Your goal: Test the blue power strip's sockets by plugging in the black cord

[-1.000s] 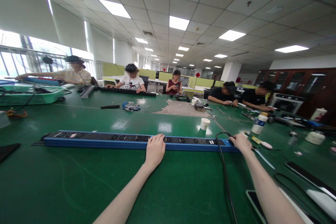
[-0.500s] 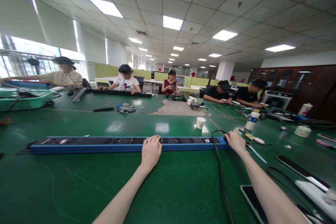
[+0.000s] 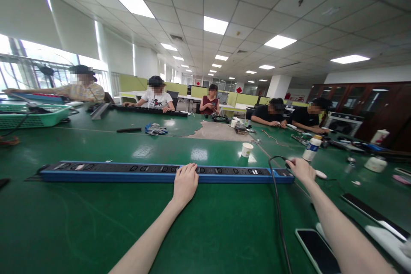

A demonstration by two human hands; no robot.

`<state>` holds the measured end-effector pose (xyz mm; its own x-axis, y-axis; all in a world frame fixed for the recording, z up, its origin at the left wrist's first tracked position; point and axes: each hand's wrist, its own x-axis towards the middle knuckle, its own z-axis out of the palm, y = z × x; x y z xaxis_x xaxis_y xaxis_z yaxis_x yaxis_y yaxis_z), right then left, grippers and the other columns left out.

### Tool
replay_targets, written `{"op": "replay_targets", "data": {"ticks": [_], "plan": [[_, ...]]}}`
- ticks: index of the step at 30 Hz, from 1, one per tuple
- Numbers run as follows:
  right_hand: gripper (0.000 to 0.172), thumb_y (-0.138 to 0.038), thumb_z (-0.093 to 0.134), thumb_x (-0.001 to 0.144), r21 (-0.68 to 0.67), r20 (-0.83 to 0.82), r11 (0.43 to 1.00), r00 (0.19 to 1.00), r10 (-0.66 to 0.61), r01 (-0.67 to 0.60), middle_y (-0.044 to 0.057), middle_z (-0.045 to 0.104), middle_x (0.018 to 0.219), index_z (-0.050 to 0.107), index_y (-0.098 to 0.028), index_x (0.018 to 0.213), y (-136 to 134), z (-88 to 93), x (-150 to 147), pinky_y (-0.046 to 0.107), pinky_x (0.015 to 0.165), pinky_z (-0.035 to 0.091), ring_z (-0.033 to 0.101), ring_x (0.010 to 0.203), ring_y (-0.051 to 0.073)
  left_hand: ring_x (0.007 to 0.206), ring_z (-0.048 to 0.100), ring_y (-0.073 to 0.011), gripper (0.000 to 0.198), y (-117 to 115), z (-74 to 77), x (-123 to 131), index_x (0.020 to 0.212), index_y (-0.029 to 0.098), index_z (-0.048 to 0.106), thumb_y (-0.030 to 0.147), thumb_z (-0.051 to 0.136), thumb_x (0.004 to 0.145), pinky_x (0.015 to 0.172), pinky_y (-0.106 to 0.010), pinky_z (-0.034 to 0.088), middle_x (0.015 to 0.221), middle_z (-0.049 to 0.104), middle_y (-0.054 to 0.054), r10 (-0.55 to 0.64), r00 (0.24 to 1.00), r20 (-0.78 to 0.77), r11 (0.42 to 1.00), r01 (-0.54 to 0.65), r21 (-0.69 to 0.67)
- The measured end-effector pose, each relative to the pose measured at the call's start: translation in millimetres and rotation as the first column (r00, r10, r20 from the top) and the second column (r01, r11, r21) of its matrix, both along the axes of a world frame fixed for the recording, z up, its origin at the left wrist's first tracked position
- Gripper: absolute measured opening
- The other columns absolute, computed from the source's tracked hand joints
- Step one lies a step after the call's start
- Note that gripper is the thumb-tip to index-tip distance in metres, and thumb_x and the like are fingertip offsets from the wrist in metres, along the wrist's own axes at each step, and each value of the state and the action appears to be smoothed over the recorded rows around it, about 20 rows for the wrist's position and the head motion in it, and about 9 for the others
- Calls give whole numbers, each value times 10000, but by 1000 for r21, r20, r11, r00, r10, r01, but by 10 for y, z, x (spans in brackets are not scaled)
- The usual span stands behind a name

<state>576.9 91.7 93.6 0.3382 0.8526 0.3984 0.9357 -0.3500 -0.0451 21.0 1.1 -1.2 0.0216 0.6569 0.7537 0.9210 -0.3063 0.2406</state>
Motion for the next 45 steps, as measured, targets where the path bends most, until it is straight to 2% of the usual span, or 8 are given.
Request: {"op": "replay_targets", "data": {"ticks": [4, 9, 21, 27, 30, 35, 40, 45], "plan": [[559, -600, 416, 999, 34, -138, 995, 987, -85, 91, 205, 725, 1117, 782, -221, 1185, 31, -267, 0, 404, 778, 513, 699, 994, 343, 1277, 609, -284, 404, 13, -8, -1, 1299, 219, 703, 204, 419, 1013, 1130, -488, 413, 1346, 707, -99, -6, 1000, 9, 1000, 6, 3], [597, -617, 393, 991, 83, -210, 980, 965, -158, 179, 237, 695, 1167, 770, -206, 1202, 71, -336, -67, 455, 803, 527, 701, 996, 369, 1281, 610, -282, 405, 19, -7, -2, 1296, 218, 701, 206, 409, 1017, 1131, -483, 415, 1343, 708, -95, -3, 1000, 11, 1000, 3, -2], [564, -542, 336, 1029, 101, -111, 980, 981, -160, 171, 248, 609, 1215, 703, -159, 1221, 54, -478, -326, 493, 854, 514, 685, 1032, 377, 1298, 600, -285, 412, 19, -30, -13, 1325, 217, 691, 204, 421, 1013, 1148, -492, 404, 1360, 699, -99, -10, 1000, 21, 1000, 10, -14], [523, -563, 419, 1003, 21, -168, 989, 975, -143, 148, 232, 611, 1218, 734, -175, 1158, 114, -369, -195, 471, 815, 504, 673, 1026, 371, 1294, 604, -285, 416, -10, 13, -18, 1320, 218, 695, 199, 415, 1012, 1150, -490, 403, 1356, 701, -106, -11, 999, 31, 1000, 11, -13], [534, -565, 405, 1007, 131, -158, 985, 983, -93, 114, 230, 612, 1204, 729, -165, 1149, 105, -199, -269, 447, 771, 493, 670, 974, 349, 1287, 609, -283, 411, -20, 12, -24, 1317, 210, 695, 193, 428, 1005, 1148, -489, 406, 1353, 701, -112, -15, 999, 42, 1000, 16, -17], [455, -583, 448, 1006, 422, -22, 870, 956, 292, -256, 126, 642, 1182, 699, -228, 1143, -86, 381, -834, 359, 725, 470, 665, 942, 273, 1303, 606, -270, 383, -34, 29, -36, 1289, 206, 692, 197, 430, 1010, 1177, -483, 382, 1341, 704, -121, -57, 990, 125, 997, 62, -40], [363, -573, 500, 1014, 407, 31, 694, 768, 640, -594, 40, 664, 1190, 680, -296, 1166, -569, 784, -1937, 295, 673, 458, 676, 861, 192, 1324, 603, -238, 420, -200, 599, 13, 1442, 220, 548, 304, 383, 1066, 1117, -431, 464, 1415, 647, -130, -190, 889, 417, 978, 209, 2], [291, -527, 541, 1026, 336, 9, 464, 495, 869, -820, 22, 677, 1106, 685, -298, 1134, -1124, 775, -3051, 279, 730, 478, 661, 820, 155, 1350, 580, -239, 556, -623, 1323, 0, 1550, 261, 435, 415, 528, 1025, 1133, -401, 463, 1500, 582, -112, -458, 852, 252, 880, 475, -7]]}}
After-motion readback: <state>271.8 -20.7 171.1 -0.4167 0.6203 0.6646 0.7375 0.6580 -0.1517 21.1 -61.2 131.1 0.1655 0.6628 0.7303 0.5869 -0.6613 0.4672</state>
